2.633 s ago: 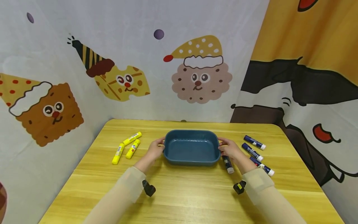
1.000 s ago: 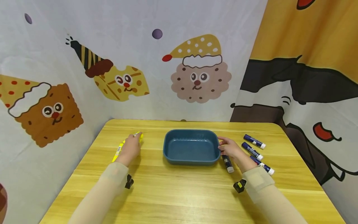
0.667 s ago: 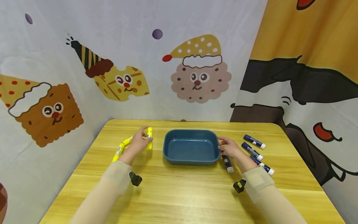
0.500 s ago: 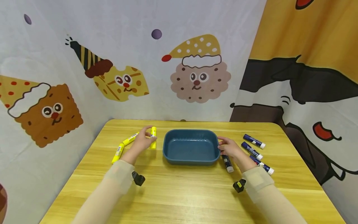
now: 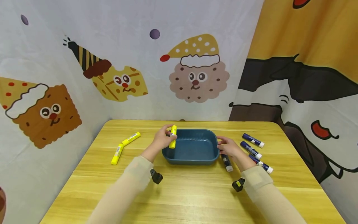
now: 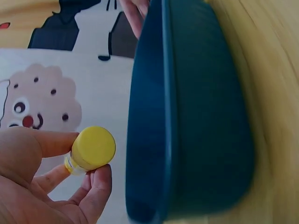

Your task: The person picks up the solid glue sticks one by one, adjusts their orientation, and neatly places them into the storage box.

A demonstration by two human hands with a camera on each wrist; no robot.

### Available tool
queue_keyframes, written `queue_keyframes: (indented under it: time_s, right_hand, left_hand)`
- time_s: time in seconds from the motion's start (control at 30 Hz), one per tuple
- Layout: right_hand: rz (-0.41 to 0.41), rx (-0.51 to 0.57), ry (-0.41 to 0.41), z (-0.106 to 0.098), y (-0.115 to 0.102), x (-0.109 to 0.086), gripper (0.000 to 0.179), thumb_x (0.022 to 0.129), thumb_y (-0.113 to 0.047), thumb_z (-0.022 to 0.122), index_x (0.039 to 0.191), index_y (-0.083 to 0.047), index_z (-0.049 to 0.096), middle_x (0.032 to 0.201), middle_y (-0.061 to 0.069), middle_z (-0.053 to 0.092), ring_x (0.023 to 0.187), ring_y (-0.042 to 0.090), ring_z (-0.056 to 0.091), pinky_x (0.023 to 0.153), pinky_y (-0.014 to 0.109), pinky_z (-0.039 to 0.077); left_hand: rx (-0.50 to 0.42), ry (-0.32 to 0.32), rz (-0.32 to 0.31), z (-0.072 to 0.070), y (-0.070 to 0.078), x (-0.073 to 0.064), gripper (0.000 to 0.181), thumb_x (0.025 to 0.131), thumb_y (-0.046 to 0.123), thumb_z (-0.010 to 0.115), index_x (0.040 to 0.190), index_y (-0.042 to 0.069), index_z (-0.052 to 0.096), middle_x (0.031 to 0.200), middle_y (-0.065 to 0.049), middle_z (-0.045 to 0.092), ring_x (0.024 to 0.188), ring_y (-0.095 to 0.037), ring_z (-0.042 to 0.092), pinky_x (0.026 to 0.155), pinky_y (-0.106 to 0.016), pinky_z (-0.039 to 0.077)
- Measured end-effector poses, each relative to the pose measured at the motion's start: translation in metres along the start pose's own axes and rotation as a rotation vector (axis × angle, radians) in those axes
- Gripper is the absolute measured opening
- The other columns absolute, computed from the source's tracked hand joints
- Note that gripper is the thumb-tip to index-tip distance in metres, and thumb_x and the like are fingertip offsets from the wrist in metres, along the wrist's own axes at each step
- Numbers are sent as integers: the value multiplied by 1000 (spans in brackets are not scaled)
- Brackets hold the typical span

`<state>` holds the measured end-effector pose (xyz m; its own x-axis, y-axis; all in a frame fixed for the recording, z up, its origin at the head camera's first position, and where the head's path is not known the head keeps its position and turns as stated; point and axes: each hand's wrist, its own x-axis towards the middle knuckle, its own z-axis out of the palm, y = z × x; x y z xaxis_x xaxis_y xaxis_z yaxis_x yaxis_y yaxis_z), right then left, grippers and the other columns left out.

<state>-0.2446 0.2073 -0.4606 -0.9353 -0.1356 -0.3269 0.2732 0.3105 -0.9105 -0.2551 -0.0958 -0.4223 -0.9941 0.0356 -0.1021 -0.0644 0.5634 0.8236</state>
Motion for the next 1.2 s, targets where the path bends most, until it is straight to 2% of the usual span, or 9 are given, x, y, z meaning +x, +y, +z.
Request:
queue_keyframes:
  time_s: [0.07,0.2,0.43,0.67,0.83,0.93,1.07,1.2]
  right_hand:
    - [2,2,0,1,0,0,53,96,0,46,146,-2,30,108,12,45,76,16,51,73,35,53]
    - [7,3,4,1,0,1,53,96,-1,46,146,-3,31,107,12,45,76,16,51,73,34,52]
    - [6,3,11,0,2,2,53,96,-1,46,146,-2,31,108,13,45,76,16,52,71,32,52]
    - [-1,2,0,1,1,1,53,96,-1,47,147,-2,30,107,13,46,76,16,52,73,33,53]
    - [14,9,-3,1,-1,1,54,96,-2,48,147,-3,30,110,14,45,79,17,53,72,31,53]
    - [20,8,-4,0,-2,0,54,96,-2,48,147,-3,30,110,14,44,81,18,53,72,30,53]
    - [21,11,-7,-1,-2,0,54,96,-1,47,147,-2,30,107,12,45,79,17,52,71,29,53]
    - [21,14,-10,-1,-1,0,53,96,-1,47,147,-2,30,106,11,45,76,16,52,69,28,53]
  left_hand:
    - [-8,-2,11,8,6,0,57,86,17,70,139,18,46,106,-15,56,87,-25,58,72,-33,56]
    - [-35,-24,-8,26,17,1,57,86,19,70,138,20,47,105,-14,56,85,-25,58,72,-33,57]
    - [-58,-67,-13,66,26,4,59,84,21,72,138,19,47,99,-11,56,80,-21,59,68,-31,56]
    - [-43,-56,-63,101,34,7,59,83,20,74,136,20,48,99,-11,61,79,-18,62,68,-29,56]
    - [-16,-63,-58,119,39,8,59,83,19,73,137,19,48,112,-13,61,88,-20,63,70,-29,56]
    - [16,-63,-53,128,41,8,60,83,19,74,137,20,48,116,-12,60,87,-20,63,68,-29,55]
    - [93,-50,-68,140,45,9,60,81,21,76,135,22,49,114,-12,59,85,-20,60,66,-28,53]
    - [143,-39,-87,150,48,6,60,80,24,77,134,22,51,115,-10,58,91,-22,59,70,-31,53]
